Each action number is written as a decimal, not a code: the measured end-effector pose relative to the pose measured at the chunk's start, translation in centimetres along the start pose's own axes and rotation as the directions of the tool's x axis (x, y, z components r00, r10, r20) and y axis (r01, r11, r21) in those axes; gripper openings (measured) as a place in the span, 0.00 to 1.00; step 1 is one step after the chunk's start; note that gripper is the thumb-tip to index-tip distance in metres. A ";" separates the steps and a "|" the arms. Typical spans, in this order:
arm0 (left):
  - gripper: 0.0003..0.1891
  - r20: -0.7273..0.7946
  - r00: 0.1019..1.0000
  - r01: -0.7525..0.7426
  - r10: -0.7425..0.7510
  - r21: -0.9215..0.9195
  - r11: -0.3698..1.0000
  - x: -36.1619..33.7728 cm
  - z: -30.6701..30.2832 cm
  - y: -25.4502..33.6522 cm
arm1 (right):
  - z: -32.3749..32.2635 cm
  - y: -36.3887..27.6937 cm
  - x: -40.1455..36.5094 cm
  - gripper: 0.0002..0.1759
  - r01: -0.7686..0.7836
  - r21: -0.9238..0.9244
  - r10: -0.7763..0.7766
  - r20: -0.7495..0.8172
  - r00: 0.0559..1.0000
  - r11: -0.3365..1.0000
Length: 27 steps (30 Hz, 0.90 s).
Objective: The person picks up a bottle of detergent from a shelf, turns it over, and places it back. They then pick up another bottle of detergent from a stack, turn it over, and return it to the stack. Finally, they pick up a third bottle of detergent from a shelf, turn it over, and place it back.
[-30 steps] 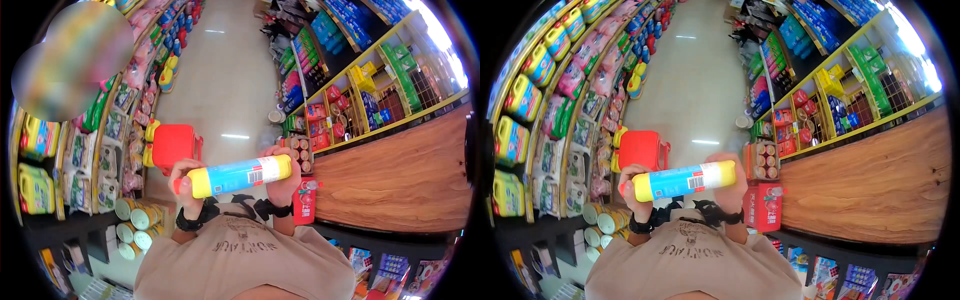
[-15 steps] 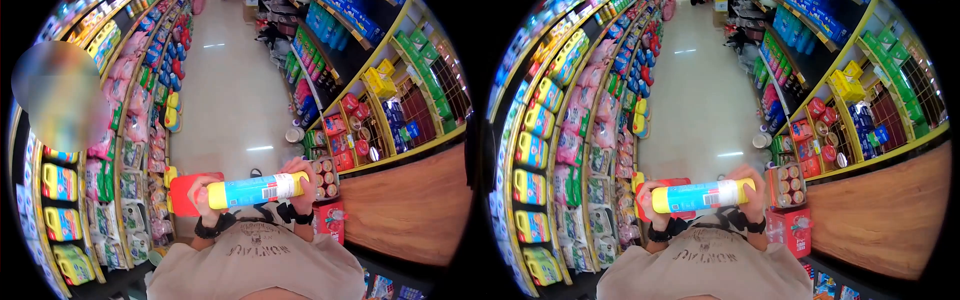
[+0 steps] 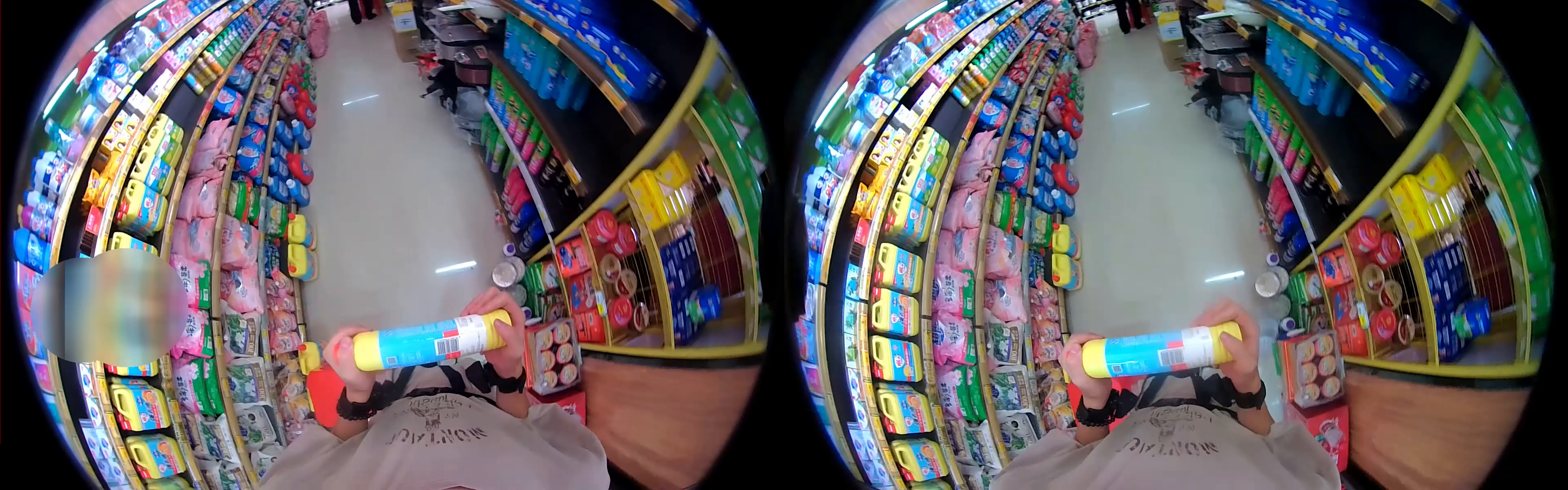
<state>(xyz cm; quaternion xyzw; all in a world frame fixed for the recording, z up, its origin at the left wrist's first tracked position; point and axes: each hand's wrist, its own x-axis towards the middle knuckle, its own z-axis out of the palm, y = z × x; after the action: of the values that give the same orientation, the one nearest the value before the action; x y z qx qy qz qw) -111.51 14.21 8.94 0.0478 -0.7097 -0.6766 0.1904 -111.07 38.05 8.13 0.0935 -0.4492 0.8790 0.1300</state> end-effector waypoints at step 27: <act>0.23 -0.193 0.980 -0.049 0.051 0.018 0.999 43.3 7.3 -5.9 | 2.9 16.9 44.8 0.33 -0.422 -0.267 0.487 0.265 0.832 0.866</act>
<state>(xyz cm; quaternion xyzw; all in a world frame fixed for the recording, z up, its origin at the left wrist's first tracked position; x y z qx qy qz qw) -155.06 6.52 11.99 0.0966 -0.6932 -0.6592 0.2750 -158.75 32.67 9.47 0.1129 -0.5586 0.8079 -0.1503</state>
